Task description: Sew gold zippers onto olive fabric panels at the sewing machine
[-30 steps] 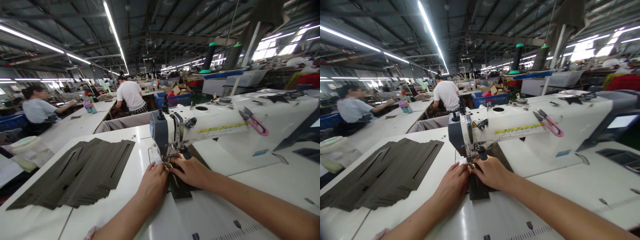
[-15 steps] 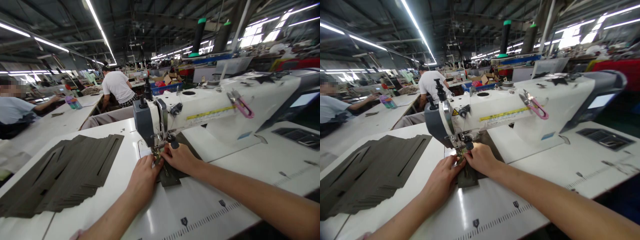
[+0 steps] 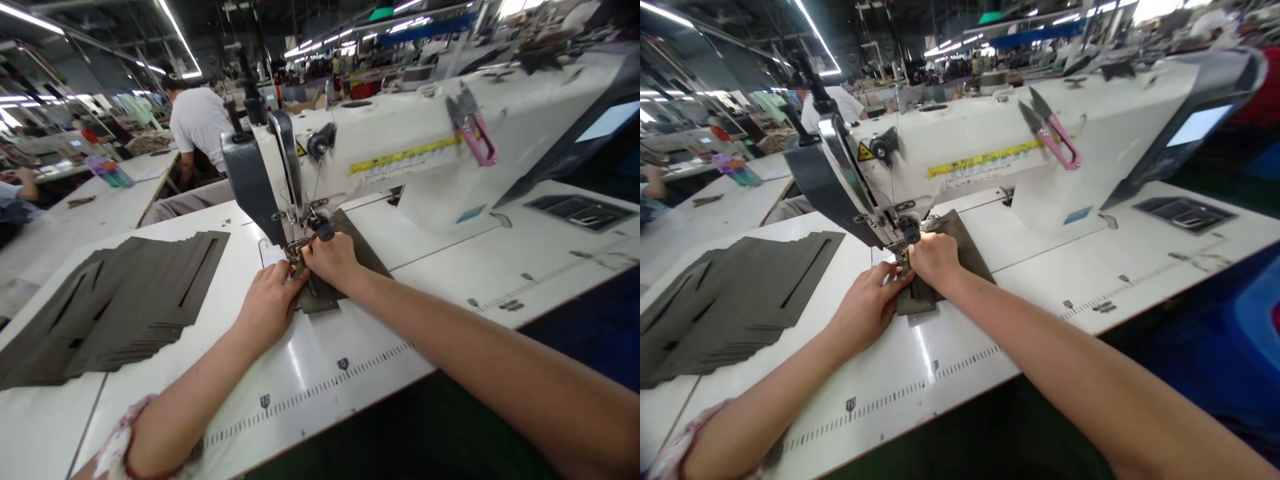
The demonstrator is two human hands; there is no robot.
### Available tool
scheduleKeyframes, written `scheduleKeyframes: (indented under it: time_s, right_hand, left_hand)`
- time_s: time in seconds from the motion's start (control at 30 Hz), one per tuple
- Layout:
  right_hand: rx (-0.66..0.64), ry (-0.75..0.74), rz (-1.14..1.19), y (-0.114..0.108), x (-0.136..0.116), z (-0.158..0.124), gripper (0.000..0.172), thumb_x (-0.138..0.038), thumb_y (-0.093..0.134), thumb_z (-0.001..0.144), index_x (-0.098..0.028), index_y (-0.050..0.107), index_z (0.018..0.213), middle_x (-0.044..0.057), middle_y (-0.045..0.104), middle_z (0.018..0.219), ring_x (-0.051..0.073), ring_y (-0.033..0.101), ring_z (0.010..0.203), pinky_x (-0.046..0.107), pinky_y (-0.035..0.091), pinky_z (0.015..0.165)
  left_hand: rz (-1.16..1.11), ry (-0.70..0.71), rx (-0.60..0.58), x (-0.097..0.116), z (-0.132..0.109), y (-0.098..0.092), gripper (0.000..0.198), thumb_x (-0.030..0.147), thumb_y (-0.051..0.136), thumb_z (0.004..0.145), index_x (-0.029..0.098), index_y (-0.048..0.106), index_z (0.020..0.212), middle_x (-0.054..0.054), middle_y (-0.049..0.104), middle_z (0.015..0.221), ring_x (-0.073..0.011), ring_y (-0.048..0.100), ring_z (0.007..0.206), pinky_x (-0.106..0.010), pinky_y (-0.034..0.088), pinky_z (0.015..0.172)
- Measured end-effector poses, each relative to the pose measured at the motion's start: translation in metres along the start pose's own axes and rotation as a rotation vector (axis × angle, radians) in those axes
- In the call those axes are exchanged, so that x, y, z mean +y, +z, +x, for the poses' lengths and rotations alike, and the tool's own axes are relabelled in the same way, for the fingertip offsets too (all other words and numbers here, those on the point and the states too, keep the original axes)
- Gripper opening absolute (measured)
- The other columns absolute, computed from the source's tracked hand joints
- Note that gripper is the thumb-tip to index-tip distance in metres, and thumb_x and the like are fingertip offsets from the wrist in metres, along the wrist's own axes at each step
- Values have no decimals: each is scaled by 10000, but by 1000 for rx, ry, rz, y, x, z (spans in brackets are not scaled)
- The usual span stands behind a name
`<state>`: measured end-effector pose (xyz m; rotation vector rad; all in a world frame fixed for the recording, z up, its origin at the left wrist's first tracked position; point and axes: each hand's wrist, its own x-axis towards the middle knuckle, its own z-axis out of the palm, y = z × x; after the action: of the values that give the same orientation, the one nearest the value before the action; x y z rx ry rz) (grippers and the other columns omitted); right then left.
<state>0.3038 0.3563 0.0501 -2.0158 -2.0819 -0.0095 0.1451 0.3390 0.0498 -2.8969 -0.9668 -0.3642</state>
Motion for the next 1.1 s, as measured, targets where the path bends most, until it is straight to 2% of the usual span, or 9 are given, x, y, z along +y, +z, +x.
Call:
scheduleKeyframes:
  time_s: [0.13, 0.23, 0.27, 0.3, 0.37, 0.47, 0.63, 0.97, 1.1]
  right_hand:
    - [65, -89, 42, -11, 3, -16, 347, -259, 337, 907, -80, 626, 974, 164, 643, 943, 255, 603, 893, 340, 458, 748]
    - [86, -362, 113, -15, 10, -45, 294, -319, 441, 872, -146, 624, 1025, 97, 618, 1071, 214, 548, 1003, 326, 426, 870]
    - [104, -506, 169, -14, 12, -55, 350, -335, 469, 852, -108, 596, 1087, 122, 592, 1126, 227, 523, 1044, 352, 402, 918]
    - [132, -586, 214, -13, 14, -64, 417, -344, 499, 825, -58, 572, 1120, 154, 574, 1154, 246, 505, 1071, 377, 387, 946]
    - [157, -670, 254, -9, 17, -78, 449, -306, 488, 824, 7, 547, 1141, 193, 560, 1170, 269, 492, 1095, 407, 384, 965]
    - [186, -675, 256, -5, 17, -84, 384, -207, 424, 840, 13, 567, 1119, 192, 574, 1158, 264, 513, 1087, 401, 413, 954]
    - [227, -679, 252, -3, 16, -77, 372, -113, 378, 816, -4, 591, 1100, 182, 587, 1147, 242, 540, 1067, 375, 444, 936]
    - [274, -721, 250, 5, 20, -56, 367, -72, 355, 817, 12, 598, 1079, 184, 606, 1111, 219, 552, 1053, 337, 430, 956]
    - [240, -726, 291, 4, 21, -53, 385, -84, 345, 828, 26, 560, 1127, 182, 572, 1169, 226, 516, 1102, 346, 415, 970]
  left_hand:
    - [6, 4, 36, 3, -3, -1, 323, 96, 447, 823, 150, 557, 1122, -124, 528, 1022, -258, 524, 949, -452, 472, 804]
    - [-10, 8, 100, 5, -9, -1, 306, 83, 448, 819, 122, 559, 1102, -133, 557, 1060, -246, 545, 958, -435, 490, 825]
    - [-11, 12, 117, 7, -11, 0, 300, 76, 447, 817, 116, 562, 1091, -132, 565, 1080, -241, 546, 980, -426, 489, 846]
    - [-8, 15, 129, 8, -14, 1, 292, 71, 449, 816, 113, 567, 1079, -129, 572, 1095, -238, 544, 1005, -419, 484, 868]
    - [-3, 28, 151, 11, -18, 3, 273, 71, 452, 820, 106, 575, 1061, -126, 589, 1105, -238, 543, 1038, -415, 477, 896]
    - [-3, 51, 188, 16, -22, 4, 248, 87, 437, 847, 92, 579, 1051, -139, 602, 1107, -244, 555, 1044, -417, 491, 887]
    - [26, 86, 199, 16, -18, 0, 245, 94, 395, 869, 94, 592, 1015, -144, 622, 1065, -246, 580, 1008, -420, 514, 857]
    - [19, 108, 214, 1, -2, 1, 248, 103, 376, 869, 103, 583, 1006, -134, 628, 992, -232, 596, 939, -392, 532, 816]
    - [0, 68, 203, -3, -2, 3, 269, 81, 387, 847, 100, 576, 1037, -141, 618, 1019, -239, 587, 951, -402, 522, 822]
